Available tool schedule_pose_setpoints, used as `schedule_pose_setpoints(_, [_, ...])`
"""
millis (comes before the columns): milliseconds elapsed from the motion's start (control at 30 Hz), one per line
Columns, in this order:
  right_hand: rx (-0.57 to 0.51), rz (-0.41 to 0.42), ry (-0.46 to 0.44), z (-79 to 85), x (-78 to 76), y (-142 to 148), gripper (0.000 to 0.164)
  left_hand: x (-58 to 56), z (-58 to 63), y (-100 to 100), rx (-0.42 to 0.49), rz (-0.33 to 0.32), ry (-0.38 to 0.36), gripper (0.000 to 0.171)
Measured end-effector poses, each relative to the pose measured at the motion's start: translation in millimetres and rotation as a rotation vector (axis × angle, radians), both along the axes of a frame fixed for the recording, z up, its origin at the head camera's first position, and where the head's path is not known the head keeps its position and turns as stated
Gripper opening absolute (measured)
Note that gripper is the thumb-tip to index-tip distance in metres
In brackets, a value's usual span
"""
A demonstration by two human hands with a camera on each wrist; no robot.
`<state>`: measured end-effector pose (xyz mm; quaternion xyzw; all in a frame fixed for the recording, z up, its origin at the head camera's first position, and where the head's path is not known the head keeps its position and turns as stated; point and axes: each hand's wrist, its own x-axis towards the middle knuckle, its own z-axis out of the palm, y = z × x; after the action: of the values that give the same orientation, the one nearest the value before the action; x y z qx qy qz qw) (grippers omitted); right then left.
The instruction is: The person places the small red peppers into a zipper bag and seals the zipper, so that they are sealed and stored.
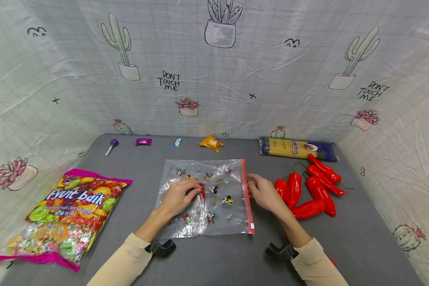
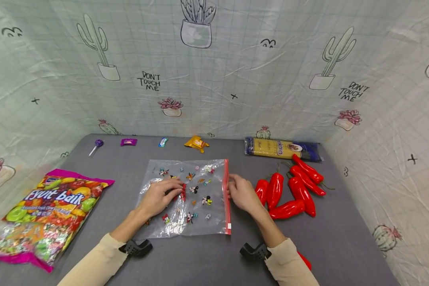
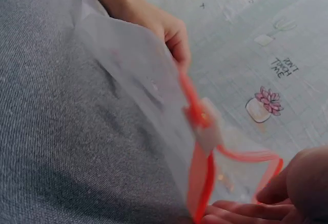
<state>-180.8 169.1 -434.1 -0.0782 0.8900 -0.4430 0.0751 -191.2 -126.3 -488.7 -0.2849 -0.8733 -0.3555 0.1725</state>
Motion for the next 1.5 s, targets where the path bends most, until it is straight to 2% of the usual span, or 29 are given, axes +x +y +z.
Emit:
schedule_pose_setpoints(267, [0.054, 0.039, 0.012, -3.8, -0.7, 4, 0.033, -2.0, 0.1, -3, 0.088, -0.009, 0.002, 0.010])
schedule_pose_setpoints(533, [0.075, 0.050, -0.016, -4.5, -2.0, 5, 0.033, -4.0, -1.2, -8, 0.187, 0.036, -0.108, 0.011])
schedule_pose_setpoints(733, [0.110, 0.128, -0.023, 6.7, 1.6, 11, 0.035, -4.9, -2.0, -4, 0.182, 0.039, -0.139, 0.011])
schedule_pose_setpoints(833, [0.141, 0.157, 0.014, 16.2, 4.2, 15, 0.036, -4.6, -3.6, -4, 0.180, 0.044, -0.151, 0.010])
schedule_pose_setpoints(967, [0.171, 0.150, 0.066, 33.3, 9.2, 25, 0.036, -3.4, -3.5, -5, 0.176, 0.056, -0.139, 0.010])
schedule_pose_setpoints(1100, [0.203, 0.132, 0.092, 50.6, 19.5, 45, 0.037, -1.5, -1.4, -6, 0.190, 0.049, -0.116, 0.009])
schedule_pose_setpoints(1233, [0.249, 0.107, 0.131, 58.6, 36.5, 71, 0.040, -0.4, -1.3, -6, 0.197, 0.038, -0.121, 0.008])
schedule_pose_setpoints(1400, [0.308, 0.090, 0.206, 52.1, 61.0, 102, 0.041, -1.7, -1.8, -4, 0.194, 0.033, -0.115, 0.008])
schedule_pose_setpoints(1500, [0.320, 0.078, 0.206, 43.4, 77.2, 118, 0.042, -3.0, -0.9, -3, 0.193, 0.025, -0.100, 0.007])
